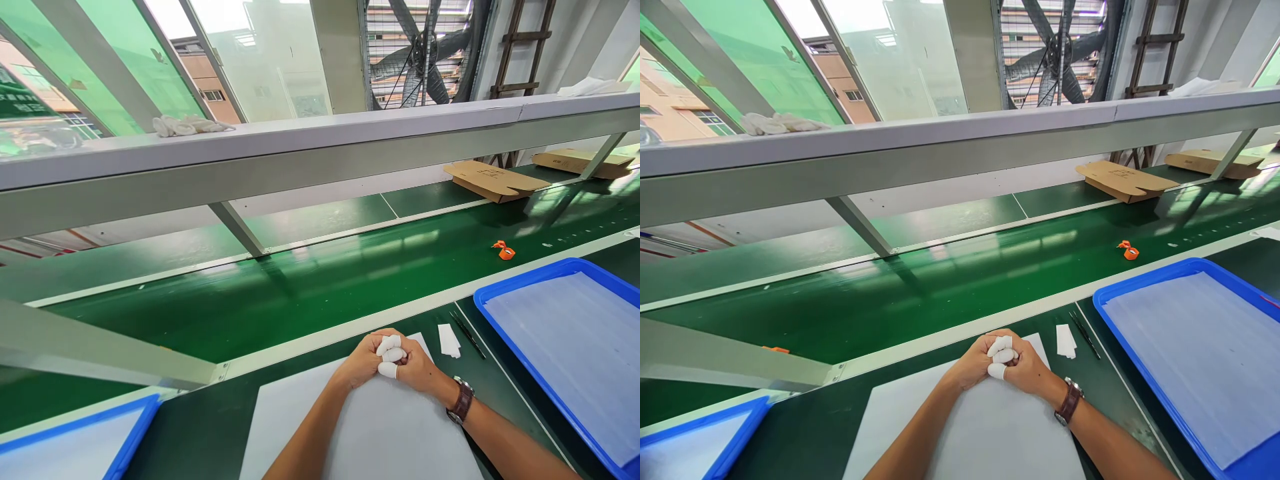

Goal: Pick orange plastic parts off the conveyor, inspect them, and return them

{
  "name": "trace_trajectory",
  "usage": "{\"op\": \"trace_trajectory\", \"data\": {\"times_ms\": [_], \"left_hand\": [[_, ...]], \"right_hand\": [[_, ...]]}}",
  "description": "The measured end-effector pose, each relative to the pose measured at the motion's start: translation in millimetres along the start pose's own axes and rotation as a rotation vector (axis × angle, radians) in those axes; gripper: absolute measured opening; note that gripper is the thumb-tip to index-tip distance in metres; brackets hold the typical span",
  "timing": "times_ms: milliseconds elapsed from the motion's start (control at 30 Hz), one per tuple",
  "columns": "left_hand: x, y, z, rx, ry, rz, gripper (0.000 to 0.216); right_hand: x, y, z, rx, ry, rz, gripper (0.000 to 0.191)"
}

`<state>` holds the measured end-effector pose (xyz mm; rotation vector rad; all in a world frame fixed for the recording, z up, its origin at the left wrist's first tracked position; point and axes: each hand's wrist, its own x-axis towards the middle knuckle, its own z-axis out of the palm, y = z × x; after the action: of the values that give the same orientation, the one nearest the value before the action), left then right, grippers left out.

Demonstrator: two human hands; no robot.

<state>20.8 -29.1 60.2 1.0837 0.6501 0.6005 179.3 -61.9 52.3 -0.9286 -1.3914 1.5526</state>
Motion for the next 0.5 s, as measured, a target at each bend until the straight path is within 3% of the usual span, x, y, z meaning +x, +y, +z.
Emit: {"op": "trace_trajectory", "data": {"times_ms": [500], "left_hand": [[-0.4,5.0,4.7,-0.083,0.006,-0.026,0.019]], "right_hand": [[3.9,-0.7,1.3,-0.008,-0.001,0.055,0.029]]}}
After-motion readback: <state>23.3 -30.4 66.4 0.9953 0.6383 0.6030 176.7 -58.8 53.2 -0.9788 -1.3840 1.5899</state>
